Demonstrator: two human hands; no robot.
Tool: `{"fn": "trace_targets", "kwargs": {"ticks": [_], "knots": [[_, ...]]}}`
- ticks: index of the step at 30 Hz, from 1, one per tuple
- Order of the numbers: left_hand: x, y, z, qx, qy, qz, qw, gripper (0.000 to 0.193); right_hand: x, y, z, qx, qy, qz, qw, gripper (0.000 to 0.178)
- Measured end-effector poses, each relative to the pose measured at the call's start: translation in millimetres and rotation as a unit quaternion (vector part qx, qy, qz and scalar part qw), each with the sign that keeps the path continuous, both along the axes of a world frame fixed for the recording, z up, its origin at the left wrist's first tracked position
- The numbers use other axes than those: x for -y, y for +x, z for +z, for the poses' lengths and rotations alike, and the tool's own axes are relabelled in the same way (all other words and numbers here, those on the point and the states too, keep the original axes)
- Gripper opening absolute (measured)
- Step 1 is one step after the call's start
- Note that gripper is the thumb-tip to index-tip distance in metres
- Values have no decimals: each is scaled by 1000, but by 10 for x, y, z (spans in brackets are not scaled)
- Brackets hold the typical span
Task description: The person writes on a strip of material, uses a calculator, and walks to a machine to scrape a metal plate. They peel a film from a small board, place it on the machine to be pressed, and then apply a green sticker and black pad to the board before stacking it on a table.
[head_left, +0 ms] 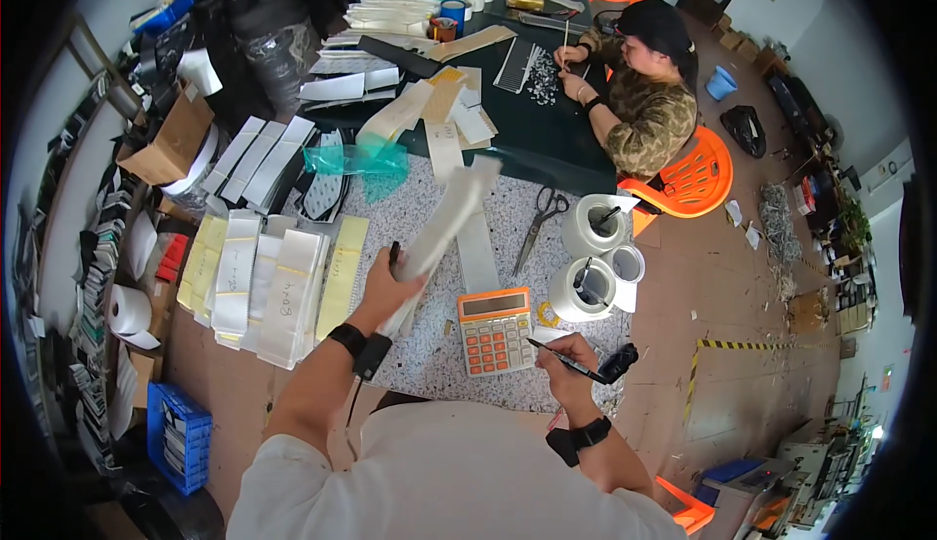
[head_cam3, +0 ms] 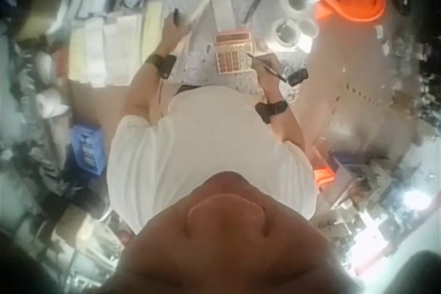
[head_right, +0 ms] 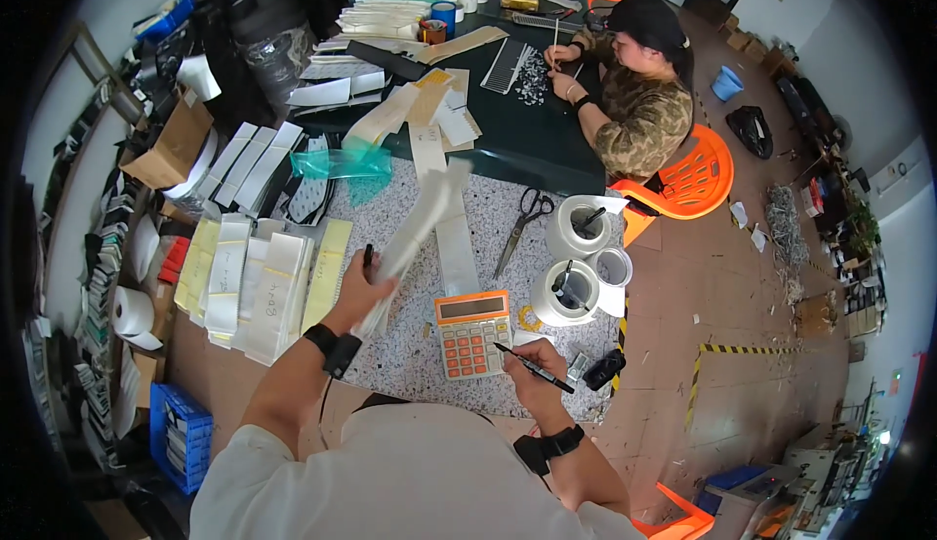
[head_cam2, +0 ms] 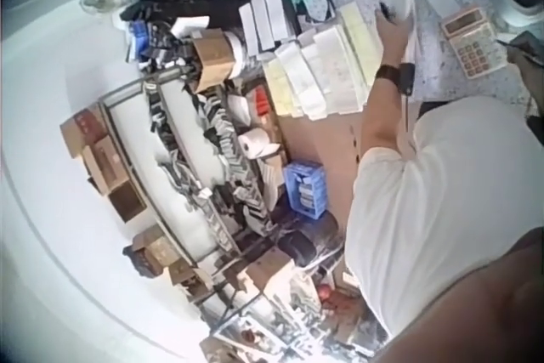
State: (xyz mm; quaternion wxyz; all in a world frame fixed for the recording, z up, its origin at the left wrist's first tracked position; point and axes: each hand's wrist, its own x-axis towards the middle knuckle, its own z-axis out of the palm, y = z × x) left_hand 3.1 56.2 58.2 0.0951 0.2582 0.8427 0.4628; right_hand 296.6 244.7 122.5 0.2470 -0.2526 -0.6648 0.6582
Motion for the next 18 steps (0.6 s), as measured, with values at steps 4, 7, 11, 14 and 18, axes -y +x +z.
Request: {"fn": "trace_targets", "kwargs": {"ticks": [4, 7, 11, 14, 18], "knots": [[-22, -474, -62, 539, 279, -80, 791, 57, 62, 102, 51, 8, 5, -29, 1000, 13], [263, -876, -712, 499, 277, 138, 809, 48, 166, 106, 64, 16, 19, -32, 999, 13], [505, -696, -512, 95, 177, 109, 974, 38, 290, 139, 70, 40, 30, -62, 997, 12], [455, -320, -341, 156, 148, -47, 976, 31, 365, -33, 43, 57, 7, -72, 996, 11], [276, 318, 341, 153, 101, -255, 949, 27, 409, -431, 192, 88, 124, -5, 988, 12]]}}
